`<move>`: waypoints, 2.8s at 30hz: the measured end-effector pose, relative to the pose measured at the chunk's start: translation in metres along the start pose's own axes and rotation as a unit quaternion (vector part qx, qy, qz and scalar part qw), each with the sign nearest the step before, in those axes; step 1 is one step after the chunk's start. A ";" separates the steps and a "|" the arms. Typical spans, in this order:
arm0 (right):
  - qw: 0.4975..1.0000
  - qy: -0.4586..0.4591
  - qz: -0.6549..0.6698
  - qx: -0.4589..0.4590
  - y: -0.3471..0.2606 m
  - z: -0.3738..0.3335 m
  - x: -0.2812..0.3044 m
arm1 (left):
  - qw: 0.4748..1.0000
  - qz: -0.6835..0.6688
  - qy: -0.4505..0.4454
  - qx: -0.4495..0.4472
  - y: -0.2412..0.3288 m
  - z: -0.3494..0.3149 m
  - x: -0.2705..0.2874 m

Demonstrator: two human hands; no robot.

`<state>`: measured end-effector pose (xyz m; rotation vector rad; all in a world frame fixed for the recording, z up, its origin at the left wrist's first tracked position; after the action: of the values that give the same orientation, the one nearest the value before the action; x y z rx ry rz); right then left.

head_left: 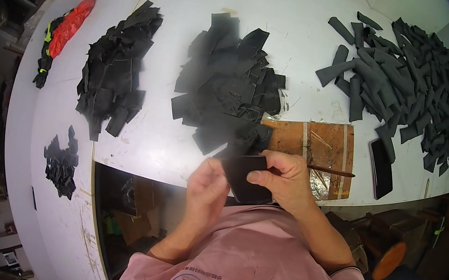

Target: The person is sorting and preparing small, black, curved fabric pieces, possibly for a manufacturing or assembly task.

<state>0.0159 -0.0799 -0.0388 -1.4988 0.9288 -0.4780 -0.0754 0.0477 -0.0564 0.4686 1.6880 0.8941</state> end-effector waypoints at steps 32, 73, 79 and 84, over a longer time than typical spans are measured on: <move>0.921 0.132 -0.315 0.190 0.008 -0.015 -0.022 | 0.970 0.164 0.175 0.029 0.012 -0.007 -0.026; 0.977 -0.011 0.202 -0.073 -0.029 -0.023 0.086 | 0.826 -0.411 -0.128 0.364 -0.026 0.058 -0.085; 0.990 0.024 0.104 -0.090 -0.009 -0.021 0.087 | 0.977 0.173 -0.078 0.100 -0.022 0.049 -0.093; 0.992 0.077 -0.097 -0.005 -0.022 -0.024 0.084 | 0.890 0.363 -0.222 -0.164 0.001 0.055 -0.104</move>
<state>0.0527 -0.1618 -0.0323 -1.5861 0.9089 -0.7389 0.0084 -0.0065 0.0057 1.0169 0.8981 1.4493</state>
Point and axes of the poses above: each hand's wrist, its own z-axis towards the middle knuckle, its own x-axis out of the back of the hand, y = z × x, the point moved 1 cm from there along z, towards the middle knuckle, and after that the axes turned 1 degree about -x, right-handed, at the moved point
